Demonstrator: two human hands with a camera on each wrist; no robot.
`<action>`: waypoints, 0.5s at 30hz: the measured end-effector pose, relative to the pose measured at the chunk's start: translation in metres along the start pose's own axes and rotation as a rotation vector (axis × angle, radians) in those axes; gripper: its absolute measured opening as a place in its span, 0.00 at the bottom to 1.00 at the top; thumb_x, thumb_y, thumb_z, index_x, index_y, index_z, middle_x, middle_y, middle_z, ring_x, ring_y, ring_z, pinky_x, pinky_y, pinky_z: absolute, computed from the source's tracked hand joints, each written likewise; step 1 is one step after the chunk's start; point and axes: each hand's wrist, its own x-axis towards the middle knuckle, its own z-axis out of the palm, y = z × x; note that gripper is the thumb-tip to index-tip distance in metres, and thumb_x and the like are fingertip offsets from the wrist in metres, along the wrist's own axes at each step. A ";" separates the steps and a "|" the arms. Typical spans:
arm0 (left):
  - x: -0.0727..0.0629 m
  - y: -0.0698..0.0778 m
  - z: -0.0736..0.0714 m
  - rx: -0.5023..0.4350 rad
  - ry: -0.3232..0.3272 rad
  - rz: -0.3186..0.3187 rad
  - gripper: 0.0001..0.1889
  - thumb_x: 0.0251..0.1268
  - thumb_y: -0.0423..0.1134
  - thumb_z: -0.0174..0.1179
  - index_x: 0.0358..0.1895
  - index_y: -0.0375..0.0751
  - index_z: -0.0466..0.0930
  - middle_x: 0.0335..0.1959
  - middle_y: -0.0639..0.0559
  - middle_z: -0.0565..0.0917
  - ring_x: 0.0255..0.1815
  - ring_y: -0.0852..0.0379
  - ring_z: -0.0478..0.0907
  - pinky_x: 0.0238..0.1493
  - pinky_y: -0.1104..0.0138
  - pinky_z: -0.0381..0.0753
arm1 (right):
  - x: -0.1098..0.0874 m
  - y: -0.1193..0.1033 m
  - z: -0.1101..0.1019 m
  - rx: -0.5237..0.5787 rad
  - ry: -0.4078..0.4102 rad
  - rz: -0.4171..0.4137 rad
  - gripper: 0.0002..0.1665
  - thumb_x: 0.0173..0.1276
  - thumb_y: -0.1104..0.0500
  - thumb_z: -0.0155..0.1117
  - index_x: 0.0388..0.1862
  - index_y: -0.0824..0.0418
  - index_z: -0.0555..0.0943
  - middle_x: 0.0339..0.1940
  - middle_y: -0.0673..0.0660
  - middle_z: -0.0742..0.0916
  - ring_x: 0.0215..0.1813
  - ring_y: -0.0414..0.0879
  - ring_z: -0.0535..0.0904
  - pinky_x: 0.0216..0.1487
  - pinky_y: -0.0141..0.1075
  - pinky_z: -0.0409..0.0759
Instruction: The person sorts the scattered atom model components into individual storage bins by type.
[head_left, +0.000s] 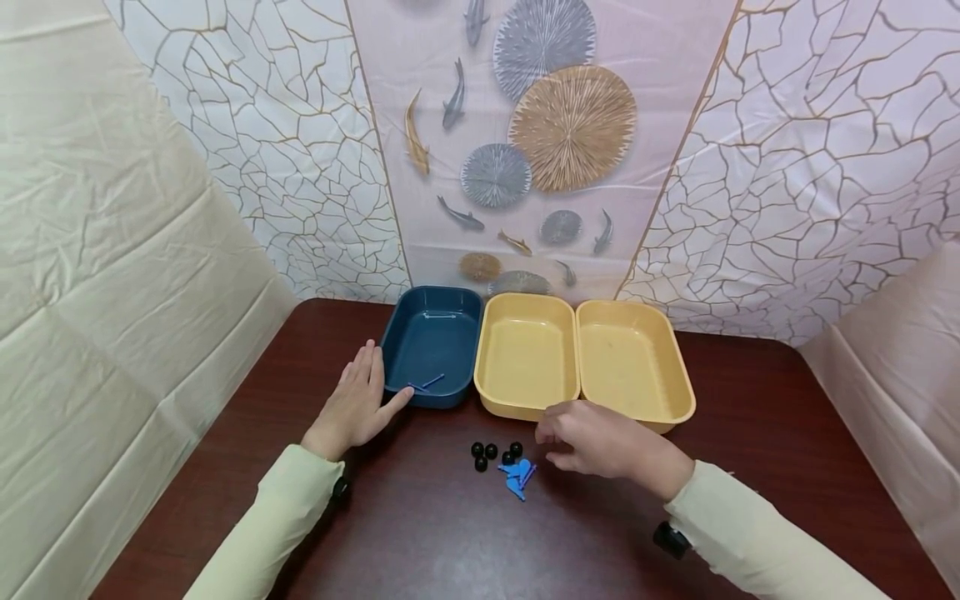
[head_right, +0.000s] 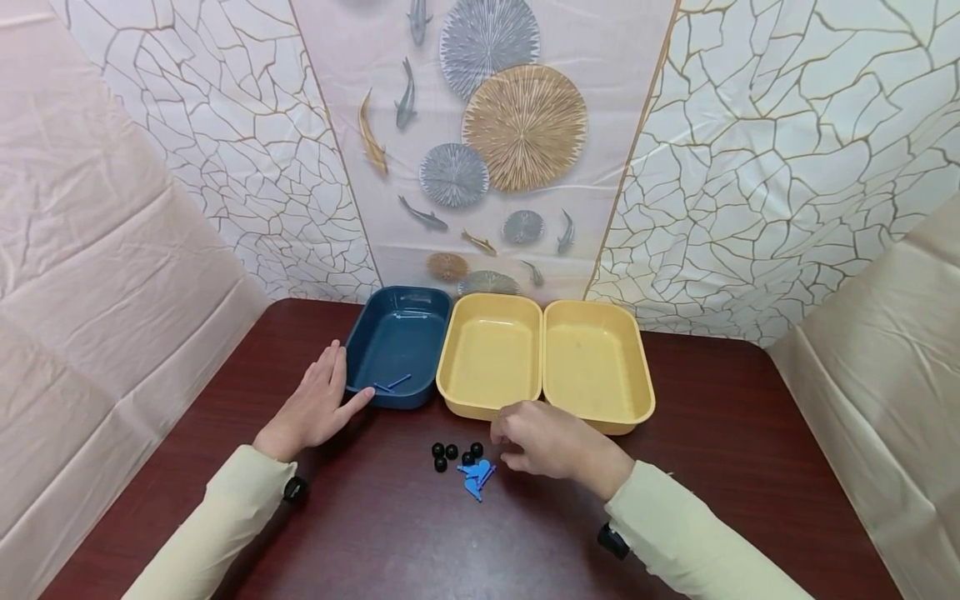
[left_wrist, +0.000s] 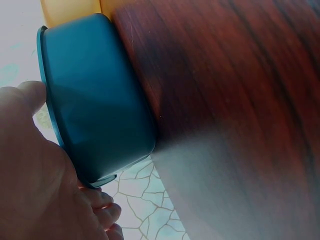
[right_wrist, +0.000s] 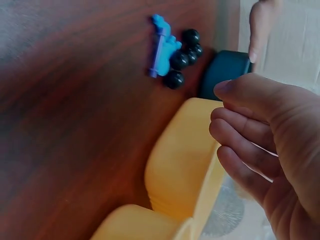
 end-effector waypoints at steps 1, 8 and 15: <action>0.000 0.000 0.000 -0.001 0.000 -0.001 0.51 0.79 0.62 0.51 0.83 0.22 0.44 0.86 0.27 0.47 0.88 0.28 0.45 0.85 0.37 0.49 | 0.000 0.000 0.003 -0.004 -0.004 -0.003 0.07 0.64 0.64 0.77 0.41 0.60 0.89 0.38 0.51 0.90 0.39 0.37 0.84 0.40 0.30 0.85; 0.000 -0.002 0.001 -0.001 0.006 -0.003 0.51 0.79 0.62 0.50 0.83 0.22 0.44 0.87 0.27 0.47 0.88 0.28 0.45 0.85 0.37 0.50 | 0.000 0.002 0.022 0.023 -0.061 0.026 0.07 0.65 0.62 0.76 0.42 0.57 0.89 0.40 0.49 0.89 0.41 0.34 0.82 0.41 0.29 0.84; 0.000 -0.001 0.001 -0.002 0.002 -0.004 0.51 0.79 0.63 0.50 0.83 0.23 0.44 0.87 0.28 0.46 0.88 0.29 0.44 0.85 0.38 0.49 | 0.001 0.008 0.039 0.097 -0.067 -0.001 0.06 0.66 0.65 0.74 0.40 0.56 0.88 0.36 0.48 0.87 0.36 0.33 0.78 0.37 0.24 0.79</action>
